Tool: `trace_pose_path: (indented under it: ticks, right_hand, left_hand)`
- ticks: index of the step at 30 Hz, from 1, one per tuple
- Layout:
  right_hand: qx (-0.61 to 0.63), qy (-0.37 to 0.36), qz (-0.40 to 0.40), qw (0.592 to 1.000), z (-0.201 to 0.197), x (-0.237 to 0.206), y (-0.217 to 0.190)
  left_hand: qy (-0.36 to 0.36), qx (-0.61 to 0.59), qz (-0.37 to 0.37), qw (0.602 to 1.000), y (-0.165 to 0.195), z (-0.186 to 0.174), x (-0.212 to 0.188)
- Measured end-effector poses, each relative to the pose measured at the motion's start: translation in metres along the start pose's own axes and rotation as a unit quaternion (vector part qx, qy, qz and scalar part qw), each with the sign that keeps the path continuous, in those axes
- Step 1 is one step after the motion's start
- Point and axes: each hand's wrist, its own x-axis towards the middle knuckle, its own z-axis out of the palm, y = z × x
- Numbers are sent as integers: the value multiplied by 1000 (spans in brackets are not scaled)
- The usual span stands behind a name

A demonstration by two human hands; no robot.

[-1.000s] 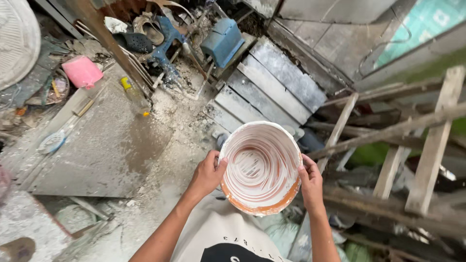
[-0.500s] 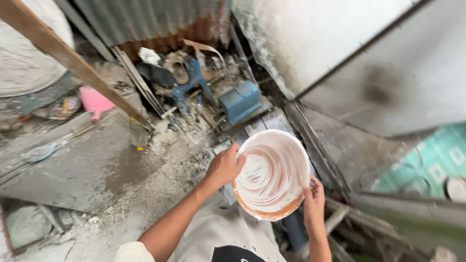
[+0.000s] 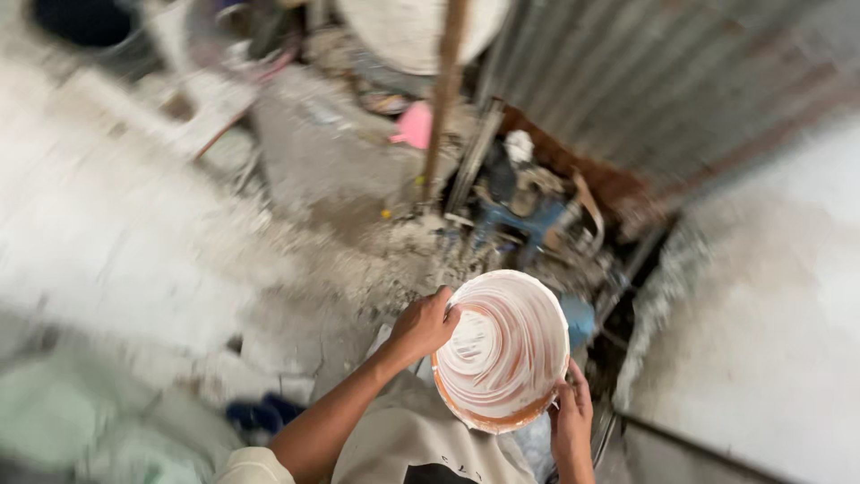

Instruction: The person wipes their hands with a cloth, then uses a brush to apply a brown liquid along wooden trim moldings. They then scoop white gypsum powder from a bag into a bowl, pour water from a pink cup into the bowl, and mix the plaster by hand.

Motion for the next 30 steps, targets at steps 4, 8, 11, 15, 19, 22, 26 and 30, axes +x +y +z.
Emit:
trace_pose_path:
  ticks: [4, 8, 11, 15, 19, 22, 26, 30]
  right_hand:
    - [-17, -165, 50, 985, 8, 36, -26]
    - [-54, -305, 67, 948, 42, 62, -35]
    - [-114, -338, 93, 930, 76, 64, -36]
    - [-177, -377, 96, 904, 125, 41, -34]
    - [-258, -415, 100, 867, 170, 11, -34]
    - [-323, -417, 121, 841, 205, -6, -33]
    - [-319, -446, 112, 829, 233, -16, -38]
    - [-338, -415, 103, 838, 248, -3, -30]
  left_hand:
    - [138, -33, -113, 983, -1, -9, -71]
    - [221, -66, -237, 944, -6, -4, -144]
    - [317, -84, -261, 908, -17, 9, -184]
    - [406, -75, -263, 872, -47, 22, -218]
    - [381, -110, -351, 848, -82, 28, -244]
    - [355, -155, -404, 829, -102, 25, -256]
    - [344, -167, -404, 831, -113, 10, -259]
    - [353, -132, -372, 848, -121, -10, -248]
